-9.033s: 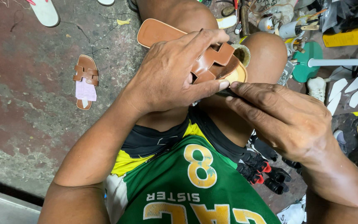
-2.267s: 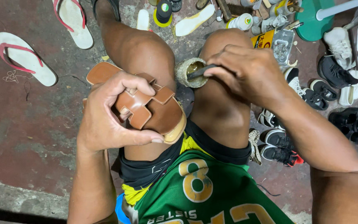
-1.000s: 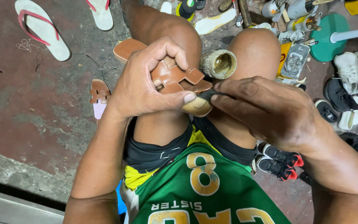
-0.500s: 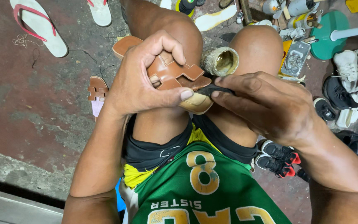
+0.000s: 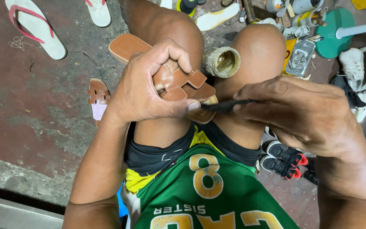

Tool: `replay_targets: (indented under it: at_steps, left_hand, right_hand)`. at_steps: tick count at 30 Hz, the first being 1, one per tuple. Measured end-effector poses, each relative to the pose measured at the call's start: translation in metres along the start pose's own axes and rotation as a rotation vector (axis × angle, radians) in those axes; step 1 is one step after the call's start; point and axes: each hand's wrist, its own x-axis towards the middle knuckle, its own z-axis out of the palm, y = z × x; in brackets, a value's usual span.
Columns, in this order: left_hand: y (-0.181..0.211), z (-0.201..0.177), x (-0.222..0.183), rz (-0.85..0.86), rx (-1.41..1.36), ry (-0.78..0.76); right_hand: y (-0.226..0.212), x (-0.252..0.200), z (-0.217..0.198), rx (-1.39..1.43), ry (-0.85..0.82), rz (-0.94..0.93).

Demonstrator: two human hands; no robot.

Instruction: The person applies adhesive from a small container to the inner edges of a leather sandal strap and the matching sole area using a thin applicator tool, then presses the pieces together by hand.

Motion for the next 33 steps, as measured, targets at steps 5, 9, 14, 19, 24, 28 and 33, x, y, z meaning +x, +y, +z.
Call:
replay_targets:
  at_steps: [5,9,14,19,24,28,33]
  left_hand:
    - [-0.003,0.001,-0.004,0.045,0.062,0.011]
    - [-0.008,-0.002,-0.011,0.048,0.021,0.033]
    - [-0.018,-0.006,-0.022,0.019,0.043,0.057]
    - [-0.025,-0.007,-0.03,-0.028,-0.017,0.083]
    - [-0.025,-0.009,-0.032,-0.057,-0.046,0.079]
    - [-0.025,-0.01,-0.028,-0.041,-0.036,0.064]
    - [-0.024,-0.01,-0.026,-0.019,-0.024,0.06]
  right_hand:
    - [0.018,-0.025,-0.007,0.333,0.262,0.149]
    - [0.015,-0.035,-0.01,0.128,0.41,0.284]
    - [0.005,-0.013,-0.005,-0.392,0.294,0.245]
    - [0.024,0.006,0.013,-0.589,0.08,0.135]
    - [0.042,0.02,0.037,-0.486,-0.003,0.005]
    - [0.054,0.028,0.048,-0.385,-0.126,-0.001]
    - [0.068,0.029,0.05,-0.091,-0.015,0.014]
